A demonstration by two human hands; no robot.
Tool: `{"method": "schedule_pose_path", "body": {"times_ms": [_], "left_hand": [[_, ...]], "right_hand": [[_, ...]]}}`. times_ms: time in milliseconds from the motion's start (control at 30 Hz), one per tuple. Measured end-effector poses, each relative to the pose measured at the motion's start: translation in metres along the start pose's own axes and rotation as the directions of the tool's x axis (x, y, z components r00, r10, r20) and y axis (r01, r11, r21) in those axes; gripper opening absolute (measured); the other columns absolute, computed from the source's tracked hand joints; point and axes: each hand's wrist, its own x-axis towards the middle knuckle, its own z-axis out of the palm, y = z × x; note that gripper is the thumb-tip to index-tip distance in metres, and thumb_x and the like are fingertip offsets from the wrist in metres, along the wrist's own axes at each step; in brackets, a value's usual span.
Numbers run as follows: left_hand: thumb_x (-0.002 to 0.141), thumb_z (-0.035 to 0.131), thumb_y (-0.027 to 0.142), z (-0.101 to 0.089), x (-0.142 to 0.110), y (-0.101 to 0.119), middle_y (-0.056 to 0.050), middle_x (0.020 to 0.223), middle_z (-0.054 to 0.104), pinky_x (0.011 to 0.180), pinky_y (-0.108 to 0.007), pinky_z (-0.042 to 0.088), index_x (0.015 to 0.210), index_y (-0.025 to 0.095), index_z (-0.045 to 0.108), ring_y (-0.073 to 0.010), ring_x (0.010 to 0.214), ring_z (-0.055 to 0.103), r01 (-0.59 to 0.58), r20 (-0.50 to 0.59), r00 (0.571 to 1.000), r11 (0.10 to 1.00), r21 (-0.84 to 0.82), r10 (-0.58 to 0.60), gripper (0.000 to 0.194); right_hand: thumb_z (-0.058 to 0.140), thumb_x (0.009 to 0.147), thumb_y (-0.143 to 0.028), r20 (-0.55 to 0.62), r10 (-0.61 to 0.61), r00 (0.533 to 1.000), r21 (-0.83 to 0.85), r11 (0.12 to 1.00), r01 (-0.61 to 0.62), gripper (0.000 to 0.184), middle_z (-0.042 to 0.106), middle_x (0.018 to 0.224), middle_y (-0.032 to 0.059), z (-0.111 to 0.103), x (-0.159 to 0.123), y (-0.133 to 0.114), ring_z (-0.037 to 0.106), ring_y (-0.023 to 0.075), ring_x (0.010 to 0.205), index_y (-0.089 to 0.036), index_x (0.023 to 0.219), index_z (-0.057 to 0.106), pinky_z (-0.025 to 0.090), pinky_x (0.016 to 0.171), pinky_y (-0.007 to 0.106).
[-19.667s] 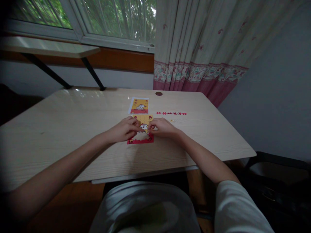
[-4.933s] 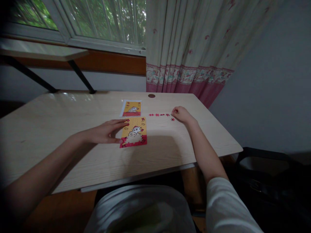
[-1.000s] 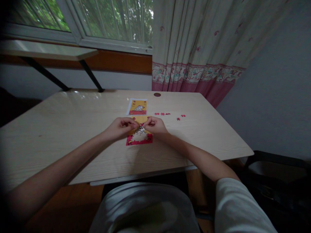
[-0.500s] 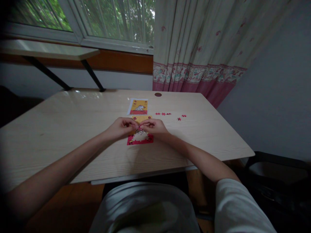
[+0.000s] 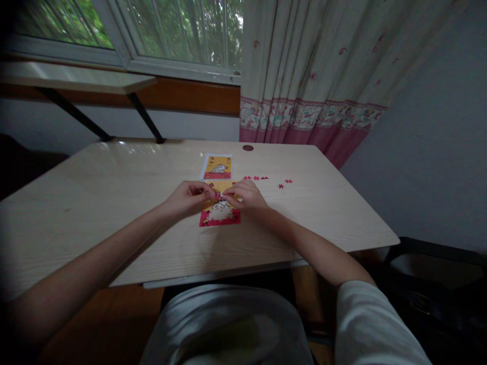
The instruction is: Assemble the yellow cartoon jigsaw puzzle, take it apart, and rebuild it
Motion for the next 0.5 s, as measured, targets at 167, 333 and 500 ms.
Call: {"method": "schedule_pose_path", "body": {"times_ms": [167,333,500], "left_hand": [[0.072,0.062,0.036,-0.005,-0.001,0.004,-0.005,0.071,0.065,0.056,-0.025,0.043,0.074,0.013,0.067,-0.0126,0.061,0.055,-0.001,0.089,0.996,0.997,0.081,-0.006,0.023],[0.075,0.059,0.037,-0.026,0.0,0.006,-0.009,0.098,0.065,0.084,-0.037,0.043,0.091,0.016,0.066,-0.0214,0.092,0.057,-0.159,0.149,0.983,0.89,0.427,0.104,0.027],[0.072,0.059,0.043,-0.038,0.001,-0.003,-0.015,0.12,0.053,0.097,-0.047,0.031,0.115,0.014,0.055,-0.0309,0.113,0.045,-0.234,0.26,0.964,0.662,0.712,0.061,0.052]], "right_hand": [[0.058,0.082,-0.032,0.112,0.066,0.992,-0.015,0.998,-0.064,0.016,0.063,0.068,0.0036,-0.001,0.0,-0.002,0.055,0.0149,0.07,-0.018,0.078,0.065,0.038,0.072,0.03],[0.059,0.08,-0.027,0.375,0.096,0.922,-0.002,0.995,-0.103,0.011,0.065,0.071,0.0023,0.004,-0.004,-0.004,0.055,0.0146,0.073,-0.019,0.076,0.065,0.036,0.073,0.027],[0.057,0.082,-0.028,0.479,0.101,0.872,0.004,0.993,-0.117,0.012,0.066,0.076,0.0015,0.008,-0.008,-0.005,0.055,0.0142,0.076,-0.019,0.08,0.066,0.035,0.075,0.027]]}}
